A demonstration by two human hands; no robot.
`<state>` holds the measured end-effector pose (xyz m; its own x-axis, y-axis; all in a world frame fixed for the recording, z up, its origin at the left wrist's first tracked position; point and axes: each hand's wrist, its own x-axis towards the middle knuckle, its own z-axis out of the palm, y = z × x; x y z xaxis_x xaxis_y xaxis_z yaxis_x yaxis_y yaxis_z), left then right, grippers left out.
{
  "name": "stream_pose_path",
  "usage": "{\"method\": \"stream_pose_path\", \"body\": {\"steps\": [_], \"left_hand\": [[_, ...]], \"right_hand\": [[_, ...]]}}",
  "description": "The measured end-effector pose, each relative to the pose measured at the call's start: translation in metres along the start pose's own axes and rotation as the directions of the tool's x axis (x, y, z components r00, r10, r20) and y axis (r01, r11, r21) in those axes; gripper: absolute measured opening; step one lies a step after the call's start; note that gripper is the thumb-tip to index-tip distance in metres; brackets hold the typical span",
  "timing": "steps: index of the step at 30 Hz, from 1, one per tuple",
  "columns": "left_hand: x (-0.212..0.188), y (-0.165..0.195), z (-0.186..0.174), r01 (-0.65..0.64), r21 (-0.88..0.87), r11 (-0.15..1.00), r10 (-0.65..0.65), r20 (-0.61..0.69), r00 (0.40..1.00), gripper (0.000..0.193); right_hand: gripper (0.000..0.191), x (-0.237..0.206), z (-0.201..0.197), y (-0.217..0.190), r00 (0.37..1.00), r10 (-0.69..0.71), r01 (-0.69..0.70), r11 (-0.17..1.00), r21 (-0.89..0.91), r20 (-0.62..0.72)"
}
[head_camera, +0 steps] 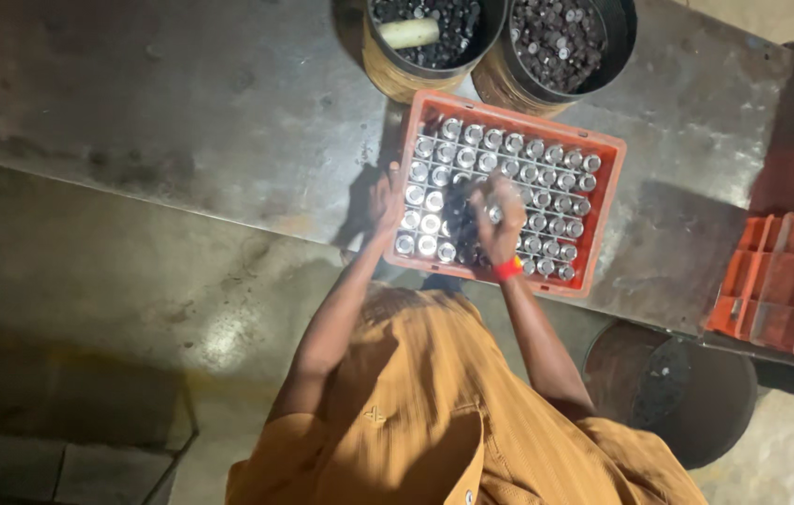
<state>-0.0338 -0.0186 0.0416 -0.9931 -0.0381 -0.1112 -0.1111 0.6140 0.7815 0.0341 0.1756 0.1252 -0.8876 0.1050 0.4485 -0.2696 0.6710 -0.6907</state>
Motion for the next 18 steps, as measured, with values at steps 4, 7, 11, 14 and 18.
{"method": "stream_pose_path", "body": {"steps": [4,7,11,14,18], "left_hand": [[0.007,0.001,-0.008,0.381,-0.191,0.905,-0.341,0.209,0.916,0.077],[0.008,0.002,-0.010,0.335,-0.162,0.928,-0.307,0.179,0.935,0.077],[0.007,-0.006,-0.006,0.303,-0.176,0.937,-0.279,0.146,0.949,0.076],[0.006,-0.012,-0.003,0.231,-0.229,0.946,-0.212,0.105,0.972,0.076],[0.004,-0.011,-0.004,0.364,-0.193,0.911,-0.333,0.173,0.927,0.076]], "right_hand": [[0.043,-0.071,-0.027,-0.005,0.996,-0.028,0.031,0.999,-0.033,0.087],[0.042,-0.102,-0.035,0.000,0.998,0.021,-0.027,0.993,-0.115,-0.057],[0.040,-0.118,-0.052,0.006,0.969,0.227,-0.234,0.970,-0.068,-0.098],[0.045,-0.103,-0.062,0.012,0.935,0.130,-0.161,0.984,-0.070,-0.331],[0.044,-0.043,-0.046,0.031,0.925,0.074,-0.085,0.996,-0.015,-0.372]]}}
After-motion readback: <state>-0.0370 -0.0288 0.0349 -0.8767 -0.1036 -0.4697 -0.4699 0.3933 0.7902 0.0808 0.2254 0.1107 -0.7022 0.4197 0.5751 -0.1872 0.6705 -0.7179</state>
